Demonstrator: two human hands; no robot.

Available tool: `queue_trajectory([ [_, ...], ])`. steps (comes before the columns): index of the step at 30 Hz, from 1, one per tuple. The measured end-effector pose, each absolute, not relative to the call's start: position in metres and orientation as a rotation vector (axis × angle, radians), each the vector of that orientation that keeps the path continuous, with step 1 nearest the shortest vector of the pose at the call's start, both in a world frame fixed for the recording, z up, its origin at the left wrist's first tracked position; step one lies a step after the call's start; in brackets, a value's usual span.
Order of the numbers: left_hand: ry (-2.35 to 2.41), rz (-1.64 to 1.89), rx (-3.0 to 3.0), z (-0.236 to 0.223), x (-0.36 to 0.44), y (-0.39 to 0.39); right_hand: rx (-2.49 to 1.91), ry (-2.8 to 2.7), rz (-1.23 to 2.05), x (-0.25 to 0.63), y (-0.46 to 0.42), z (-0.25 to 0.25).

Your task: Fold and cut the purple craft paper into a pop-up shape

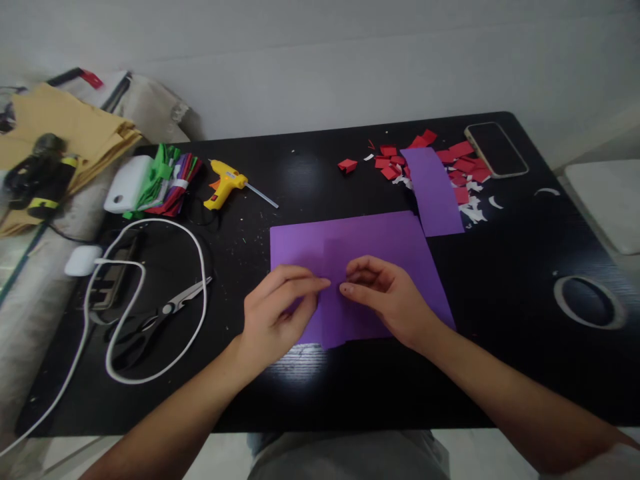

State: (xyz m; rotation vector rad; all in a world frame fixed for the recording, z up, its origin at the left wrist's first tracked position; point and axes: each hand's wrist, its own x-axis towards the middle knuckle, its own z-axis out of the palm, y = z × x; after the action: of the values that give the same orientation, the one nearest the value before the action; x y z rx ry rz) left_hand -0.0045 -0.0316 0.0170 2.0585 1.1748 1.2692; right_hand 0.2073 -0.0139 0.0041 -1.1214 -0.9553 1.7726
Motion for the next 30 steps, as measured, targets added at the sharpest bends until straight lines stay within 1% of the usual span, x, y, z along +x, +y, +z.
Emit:
queue_trajectory([
  [4,1.237,1.165,1.655,0.0187,-0.0011,-0.0303,-1.196,-1.081,1.59,0.2068,-0.0153,0.0066],
  [6,1.23,1.068,1.588,0.0193,0.0003,-0.0294,-1.212,-1.128,1.533,0.2063,-0.0157,0.0072],
  [9,1.268,0.988,1.597,0.0185,0.0023,-0.0288,-1.219,-1.175,1.487,0.2056,-0.0167,0.007],
  [17,1.269,0.975,1.564,0.0152,0.005,-0.0295,-1.244,-1.197,1.412,0.2039,-0.0215,0.0073],
  [24,1.272,0.971,1.597,0.0148,0.0042,-0.0302,-1.235,-1.153,1.535,0.2051,-0.0191,0.0043],
  [30,1.257,0.985,1.664,0.0123,0.0048,-0.0306,-1.25,-1.185,1.487,0.2043,-0.0189,0.0045],
])
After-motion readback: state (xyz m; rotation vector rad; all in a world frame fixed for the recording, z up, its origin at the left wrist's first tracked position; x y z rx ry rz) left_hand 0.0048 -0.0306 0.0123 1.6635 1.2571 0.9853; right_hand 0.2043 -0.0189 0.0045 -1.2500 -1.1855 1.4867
